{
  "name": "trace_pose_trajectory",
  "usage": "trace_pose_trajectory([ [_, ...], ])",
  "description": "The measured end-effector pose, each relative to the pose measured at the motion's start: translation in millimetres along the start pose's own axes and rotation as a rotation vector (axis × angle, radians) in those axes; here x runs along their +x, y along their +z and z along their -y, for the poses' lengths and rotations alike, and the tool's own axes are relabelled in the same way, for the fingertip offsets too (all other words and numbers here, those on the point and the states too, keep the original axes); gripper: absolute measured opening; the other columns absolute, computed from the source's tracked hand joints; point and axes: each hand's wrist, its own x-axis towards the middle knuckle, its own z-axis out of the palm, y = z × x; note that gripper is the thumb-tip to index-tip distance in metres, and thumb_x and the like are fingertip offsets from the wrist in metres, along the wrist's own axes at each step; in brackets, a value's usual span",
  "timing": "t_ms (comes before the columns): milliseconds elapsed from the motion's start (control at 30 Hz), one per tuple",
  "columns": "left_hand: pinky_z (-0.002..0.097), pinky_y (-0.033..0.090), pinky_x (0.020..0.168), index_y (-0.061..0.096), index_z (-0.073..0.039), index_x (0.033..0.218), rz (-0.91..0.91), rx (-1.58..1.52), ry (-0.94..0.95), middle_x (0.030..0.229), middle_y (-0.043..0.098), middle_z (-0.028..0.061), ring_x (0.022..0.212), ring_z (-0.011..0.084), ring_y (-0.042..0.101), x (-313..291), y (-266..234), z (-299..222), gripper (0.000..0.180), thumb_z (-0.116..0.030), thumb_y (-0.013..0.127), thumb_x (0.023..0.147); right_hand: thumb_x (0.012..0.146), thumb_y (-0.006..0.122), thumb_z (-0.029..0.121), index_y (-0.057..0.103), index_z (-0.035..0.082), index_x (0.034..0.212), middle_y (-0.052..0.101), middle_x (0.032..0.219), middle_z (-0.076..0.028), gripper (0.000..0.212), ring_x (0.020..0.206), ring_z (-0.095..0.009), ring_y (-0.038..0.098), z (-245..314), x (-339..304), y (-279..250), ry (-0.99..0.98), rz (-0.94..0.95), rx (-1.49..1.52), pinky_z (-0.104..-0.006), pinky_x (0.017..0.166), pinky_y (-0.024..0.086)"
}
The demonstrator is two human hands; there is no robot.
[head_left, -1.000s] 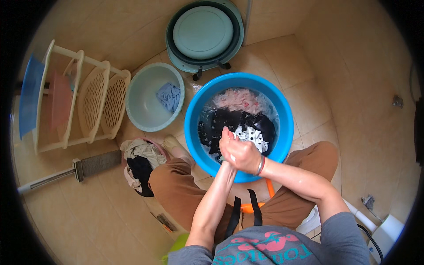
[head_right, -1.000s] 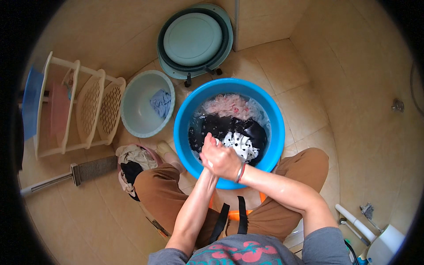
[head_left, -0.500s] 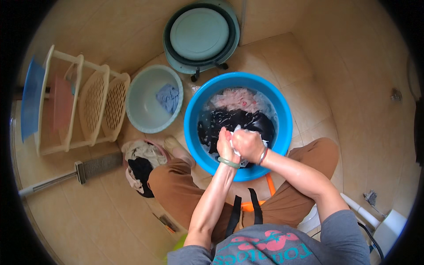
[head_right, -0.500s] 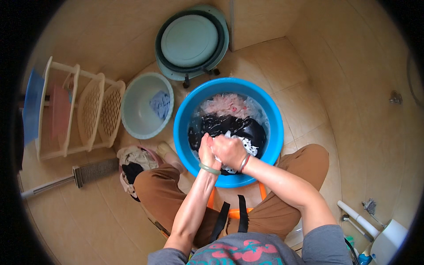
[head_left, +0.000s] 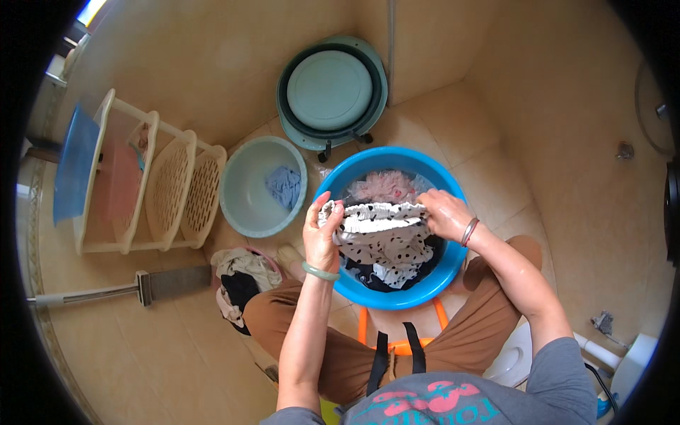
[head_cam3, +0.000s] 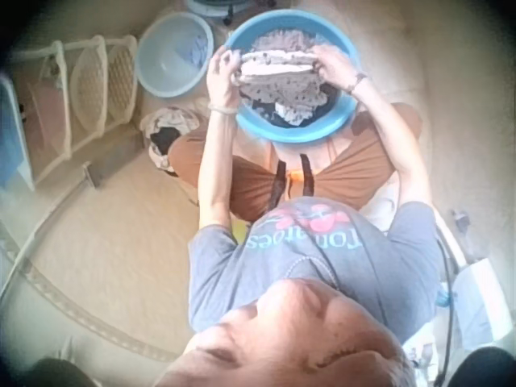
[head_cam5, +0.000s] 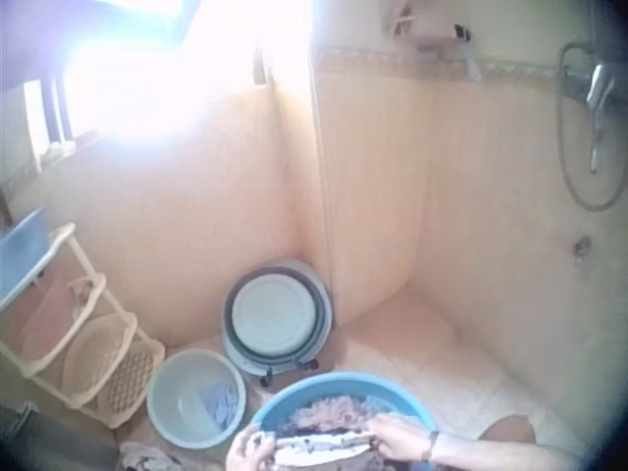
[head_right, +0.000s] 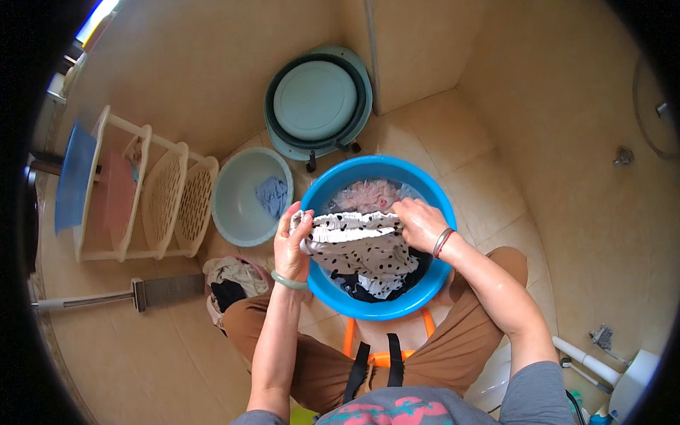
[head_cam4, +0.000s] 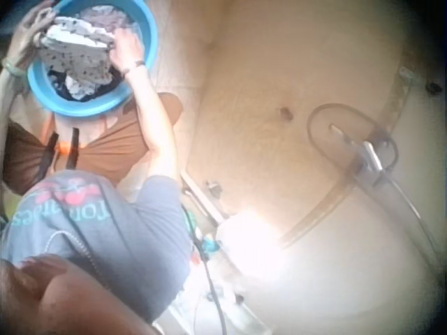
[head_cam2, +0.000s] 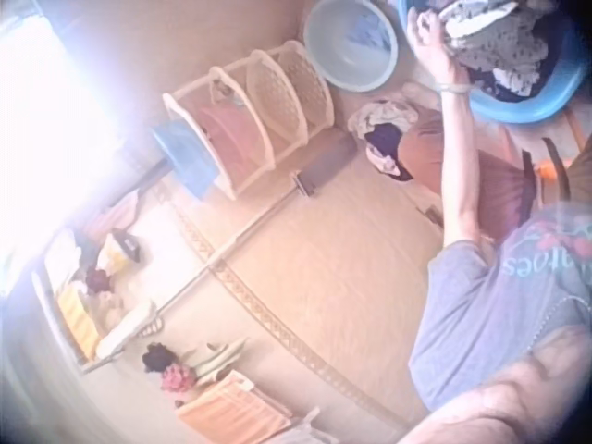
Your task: The person hand-washes clothes in a blue basin filled with soapy water. They scrub and wring out a white polka-dotted cloth, then a pink cloth, and finally a black cloth, placing the washed items into a separate light blue basin.
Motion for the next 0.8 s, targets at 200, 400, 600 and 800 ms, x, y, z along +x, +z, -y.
trace_pose_trajectory([
  [200,0.0275,0.049,0.082,0.052,-0.005,0.128,0.163,0.490,0.085,0.102,0.063,0.0051,0.090,0.0133,0.061,16.5,-5.6,-23.4,0.055,-0.011,0.076,0.079,0.079,0.054,0.010,0.064,0.005,0.091,0.060,0.074,-0.010,0.016,0.073,-0.019,0.061,-22.9,6.4,-23.0,0.255,-0.242,0.532,-0.0342,0.064,0.047],
  [400,0.0329,0.048,0.080,0.067,-0.005,0.106,0.106,1.084,0.259,0.101,0.063,0.0121,0.092,0.0241,0.060,38.3,-24.9,-13.0,0.036,-0.025,0.077,0.077,0.082,0.053,0.011,0.063,0.000,0.093,0.061,0.077,-0.002,0.019,0.071,-0.009,0.054,-15.8,15.8,-27.6,0.322,-0.264,0.890,-0.0258,0.065,0.045],
  [600,0.0233,0.042,0.061,0.062,0.000,0.084,-0.013,0.915,0.232,0.072,0.061,-0.0002,0.068,0.0063,0.051,40.2,-19.0,-25.9,0.028,-0.028,0.069,0.088,0.078,0.056,0.010,0.064,-0.001,0.093,0.067,0.080,-0.011,0.021,0.074,-0.016,0.062,-9.0,14.5,-45.6,0.329,-0.196,0.628,-0.0303,0.069,0.049],
  [800,0.0197,0.036,0.056,0.059,-0.002,0.080,-0.005,0.805,0.232,0.070,0.056,-0.0042,0.064,0.0029,0.046,40.2,-28.6,-22.7,0.028,-0.027,0.071,0.087,0.074,0.053,0.005,0.064,-0.001,0.088,0.067,0.082,-0.015,0.019,0.074,-0.023,0.065,-14.2,15.5,-46.0,0.294,-0.248,0.617,-0.0332,0.070,0.050],
])
